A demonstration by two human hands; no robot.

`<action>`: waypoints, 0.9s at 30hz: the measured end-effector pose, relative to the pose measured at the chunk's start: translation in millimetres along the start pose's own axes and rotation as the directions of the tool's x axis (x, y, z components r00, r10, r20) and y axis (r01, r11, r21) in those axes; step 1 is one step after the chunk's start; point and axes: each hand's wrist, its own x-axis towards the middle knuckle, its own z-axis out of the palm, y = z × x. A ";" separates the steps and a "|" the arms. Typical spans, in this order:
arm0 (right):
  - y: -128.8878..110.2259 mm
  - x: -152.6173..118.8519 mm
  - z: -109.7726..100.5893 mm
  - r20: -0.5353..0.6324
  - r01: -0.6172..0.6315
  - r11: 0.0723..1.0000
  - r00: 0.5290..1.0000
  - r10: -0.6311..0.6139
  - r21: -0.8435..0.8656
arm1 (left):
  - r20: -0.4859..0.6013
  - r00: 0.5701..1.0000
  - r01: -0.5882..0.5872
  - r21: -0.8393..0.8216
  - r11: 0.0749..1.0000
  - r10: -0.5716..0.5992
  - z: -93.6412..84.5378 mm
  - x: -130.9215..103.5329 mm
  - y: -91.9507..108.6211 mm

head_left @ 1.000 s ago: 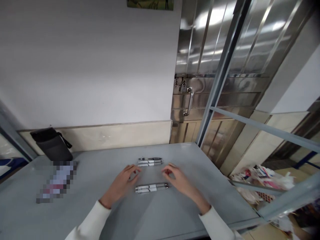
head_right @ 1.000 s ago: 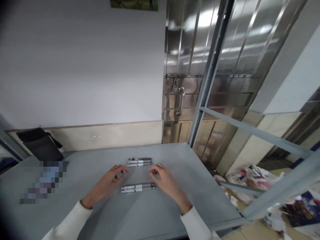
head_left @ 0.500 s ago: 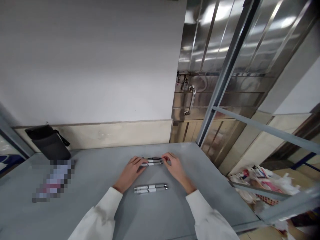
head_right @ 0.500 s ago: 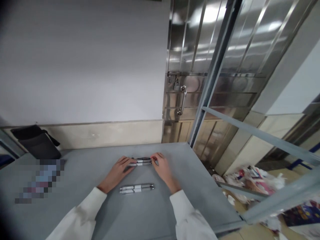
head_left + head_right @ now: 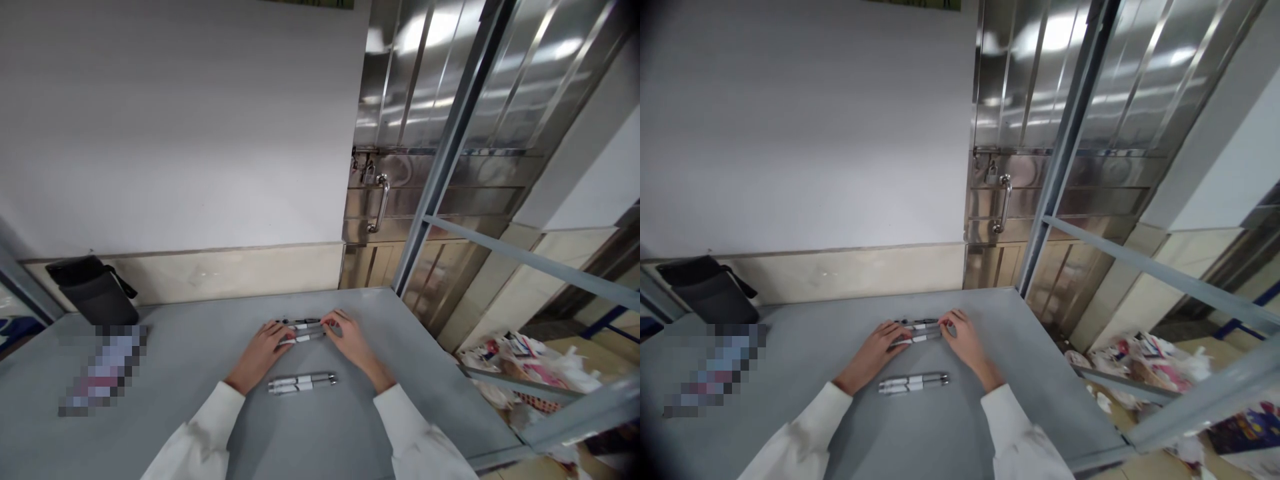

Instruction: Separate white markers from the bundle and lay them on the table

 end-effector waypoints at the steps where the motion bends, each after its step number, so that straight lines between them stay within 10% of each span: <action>1: -0.7 -0.4 -0.7 0.005 0.004 1.000 1.000 -0.004 0.004 | 0.004 1.000 0.004 -0.002 1.000 -0.004 -0.1 0.2 0.1; 11: -8.5 -5.5 0.2 0.163 -0.040 0.992 0.986 0.021 0.120 | -0.113 0.991 0.046 -0.199 0.979 -0.070 -10.8 1.3 24.6; 27: -13.5 -5.4 24.2 0.106 0.064 0.994 0.993 -0.054 -0.093 | -0.071 0.979 0.167 -0.251 0.953 -0.191 -7.1 1.1 23.7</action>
